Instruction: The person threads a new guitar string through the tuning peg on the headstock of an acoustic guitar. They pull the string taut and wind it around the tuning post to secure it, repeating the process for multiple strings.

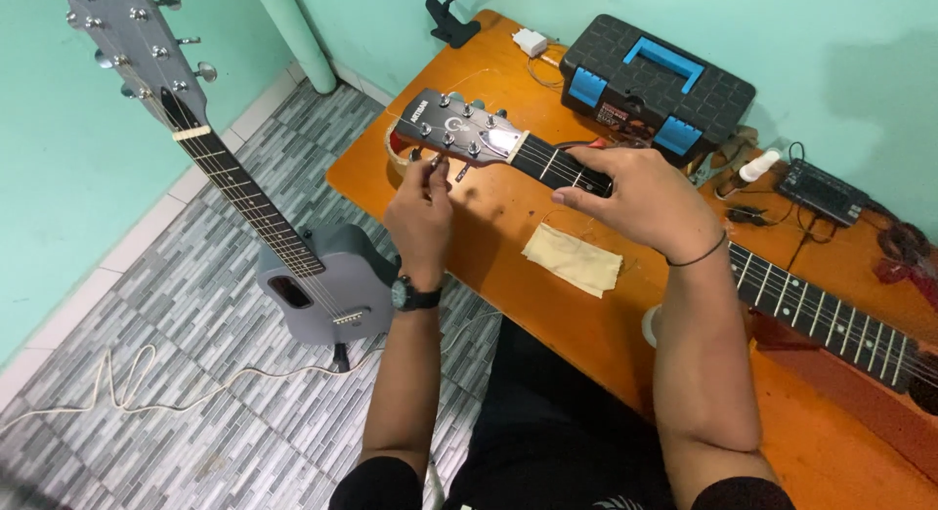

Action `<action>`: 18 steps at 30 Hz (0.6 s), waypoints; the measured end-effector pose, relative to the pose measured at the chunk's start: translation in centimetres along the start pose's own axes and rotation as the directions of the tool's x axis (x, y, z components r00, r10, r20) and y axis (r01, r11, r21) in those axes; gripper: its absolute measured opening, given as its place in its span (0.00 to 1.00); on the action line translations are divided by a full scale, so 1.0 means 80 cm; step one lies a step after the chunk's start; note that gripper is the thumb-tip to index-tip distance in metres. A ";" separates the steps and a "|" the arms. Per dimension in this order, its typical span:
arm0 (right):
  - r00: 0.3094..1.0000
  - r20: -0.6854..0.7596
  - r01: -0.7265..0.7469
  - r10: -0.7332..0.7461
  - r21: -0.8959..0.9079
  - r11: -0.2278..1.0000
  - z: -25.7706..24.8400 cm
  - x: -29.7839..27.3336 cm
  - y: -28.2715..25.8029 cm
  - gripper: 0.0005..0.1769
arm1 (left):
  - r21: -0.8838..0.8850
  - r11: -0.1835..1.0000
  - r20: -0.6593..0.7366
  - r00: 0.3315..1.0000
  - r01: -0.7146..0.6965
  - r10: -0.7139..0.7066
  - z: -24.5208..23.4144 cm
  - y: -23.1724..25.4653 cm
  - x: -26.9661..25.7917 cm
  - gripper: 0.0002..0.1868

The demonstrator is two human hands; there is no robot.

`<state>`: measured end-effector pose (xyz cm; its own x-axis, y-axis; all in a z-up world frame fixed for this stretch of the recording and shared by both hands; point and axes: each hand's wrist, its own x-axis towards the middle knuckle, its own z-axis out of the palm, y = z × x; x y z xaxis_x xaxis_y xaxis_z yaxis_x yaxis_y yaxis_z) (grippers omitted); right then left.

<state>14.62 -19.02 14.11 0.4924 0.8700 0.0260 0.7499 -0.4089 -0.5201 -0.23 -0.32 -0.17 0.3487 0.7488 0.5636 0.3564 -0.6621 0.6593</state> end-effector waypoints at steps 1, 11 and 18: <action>1.000 0.002 0.004 -0.004 0.005 1.000 0.002 0.002 0.005 0.31 | -0.322 0.904 0.149 0.958 0.280 -0.244 0.003 -0.003 0.001 0.17; 1.000 0.005 0.026 -0.026 -0.007 1.000 0.006 0.007 0.016 0.30 | 0.116 0.987 -0.006 0.994 -0.112 0.113 0.007 -0.021 -0.002 0.16; 0.999 0.044 0.001 0.000 -0.022 1.000 0.007 0.007 0.006 0.31 | -0.617 0.558 0.430 0.832 0.554 -0.351 0.003 -0.016 -0.001 0.26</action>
<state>15.01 -18.55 13.44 0.4726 0.8812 -0.0122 0.7598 -0.4145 -0.5008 -0.49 0.46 -1.15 0.5379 0.8427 0.0236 -0.1426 0.0634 0.9877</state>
